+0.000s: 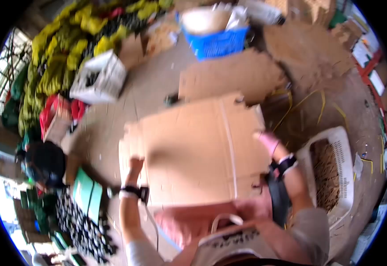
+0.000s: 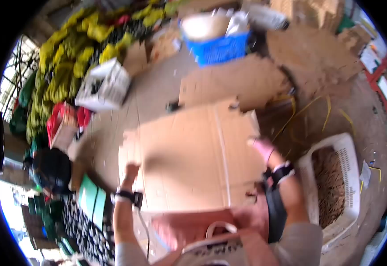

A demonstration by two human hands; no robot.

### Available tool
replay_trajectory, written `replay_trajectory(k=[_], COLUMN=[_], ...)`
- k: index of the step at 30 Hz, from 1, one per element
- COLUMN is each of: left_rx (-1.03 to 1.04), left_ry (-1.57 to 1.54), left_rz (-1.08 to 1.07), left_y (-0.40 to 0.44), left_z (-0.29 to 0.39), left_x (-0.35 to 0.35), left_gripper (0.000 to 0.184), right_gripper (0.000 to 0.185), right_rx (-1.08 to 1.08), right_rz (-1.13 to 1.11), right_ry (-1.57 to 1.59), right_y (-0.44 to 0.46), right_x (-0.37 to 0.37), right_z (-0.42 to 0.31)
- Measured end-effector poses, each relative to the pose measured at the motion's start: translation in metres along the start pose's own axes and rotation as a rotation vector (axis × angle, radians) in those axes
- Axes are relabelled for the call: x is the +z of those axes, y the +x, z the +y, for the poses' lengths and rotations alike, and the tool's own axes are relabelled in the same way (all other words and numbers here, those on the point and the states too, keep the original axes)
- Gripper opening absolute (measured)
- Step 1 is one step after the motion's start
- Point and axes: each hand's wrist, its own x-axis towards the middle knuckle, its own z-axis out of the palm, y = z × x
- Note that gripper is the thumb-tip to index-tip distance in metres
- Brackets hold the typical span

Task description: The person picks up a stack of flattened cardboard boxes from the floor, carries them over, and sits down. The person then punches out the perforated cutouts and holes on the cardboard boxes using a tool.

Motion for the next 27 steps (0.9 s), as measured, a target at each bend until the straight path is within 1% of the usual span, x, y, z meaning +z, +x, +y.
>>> replay_trajectory(k=[2, 3, 4, 5, 6, 7, 9, 10, 12, 14, 15, 16, 17, 18, 19, 20, 21, 22, 23, 24, 25, 27], left_rx=[0.033, -0.109, -0.074, -0.006, -0.114, -0.220, -0.253, -0.247, -0.075, -0.120, -0.266, -0.257, -0.229, -0.202, -0.173, -0.302, -0.233, -0.227, -0.291, -0.345, -0.383, -0.469], left_ry=[-0.292, -0.552, -0.479, -0.604, -0.748, -0.601, -0.486, -0.386, -0.266, -0.562, -0.916, -0.788, -0.777, -0.836, -0.929, -0.893, -0.765, -0.461, -0.391, -0.314, -0.250, -0.185], left_rz=[0.281, 0.114, 0.362, 0.346, 0.326, 0.343, 0.328, 0.382, 0.235, 0.120, 0.076, 0.170, 0.328, 0.355, 0.463, 0.338, 0.417, 0.437, 0.327, 0.211, 0.189, 0.311], left_y=[-0.024, -0.032, -0.050, -0.041, -0.064, -0.072, -0.090, -0.082, -0.048, -0.063, -0.087, -0.085, -0.084, -0.078, -0.086, -0.086, -0.090, -0.084, -0.081, -0.078, -0.062, -0.070], left_z=[0.030, 0.046, 0.061, 0.050, 0.055, 0.061, 0.046, 0.028, -0.014, -0.018, -0.008, -0.017, -0.033, -0.060, -0.074, -0.092, -0.087, -0.090, -0.091, -0.091, -0.117, -0.098], left_x=[-0.010, -0.016, -0.018, 0.002, -0.011, -0.016, -0.015, 0.008, 0.038, 0.024, -0.006, -0.001, 0.002, 0.008, 0.002, -0.014, -0.025, -0.020, -0.013, -0.007, 0.018, 0.015], left_gripper=[0.040, 0.038, 0.037, 0.036, 0.033, 0.030, 0.039, 0.040, 0.036, 0.032, 0.030, 0.032, 0.031, 0.029, 0.027, 0.037, 0.050, 0.054, 0.056, 0.060, 0.064, 0.067], right_gripper=[0.040, 0.040, 0.041, 0.042, 0.043, 0.044, 0.045, 0.046, 0.045, 0.043, 0.041, 0.039, 0.033, 0.033, 0.033, 0.035, 0.036, 0.036, 0.036, 0.038, 0.037, 0.039], right_rx=[-0.028, -0.067, -0.084, -0.112, -0.011, 0.090, 0.110, 0.111, 0.090, 0.105, 0.116, 0.115, 0.022, 0.062, 0.150, 0.166, 0.113, 0.043, 0.042, -0.045, -0.107, -0.104], right_rz=[-0.021, -0.020, -0.021, -0.023, -0.058, -0.080, -0.060, -0.036, -0.153, -0.202, -0.201, -0.200, -0.125, -0.165, -0.176, -0.174, -0.113, -0.090, -0.065, -0.055, -0.059, -0.179], right_ry=[0.117, 0.136, 0.102, 0.081, 0.122, 0.167, 0.125, 0.113, 0.223, 0.298, 0.315, 0.343, 0.357, 0.376, 0.437, 0.438, 0.339, 0.299, 0.276, 0.169, 0.230, 0.216], right_y=[0.004, 0.009, 0.014, 0.017, 0.026, 0.029, 0.015, 0.010, 0.011, 0.013, 0.021, 0.022, 0.008, -0.004, -0.020, -0.020, -0.031, -0.033, -0.037, -0.022, -0.033, -0.029], right_x=[0.001, -0.005, -0.013, -0.020, -0.017, -0.021, -0.011, -0.009, -0.005, -0.008, -0.010, -0.009, 0.012, 0.023, 0.040, 0.052, 0.069, 0.084, 0.099, 0.107, 0.118, 0.120], right_z=[0.021, 0.024, 0.024, 0.027, 0.036, 0.034, 0.026, 0.024, 0.023, 0.036, 0.042, 0.043, 0.041, 0.040, 0.037, 0.046, 0.046, 0.060, 0.069, 0.102, 0.106, 0.129])
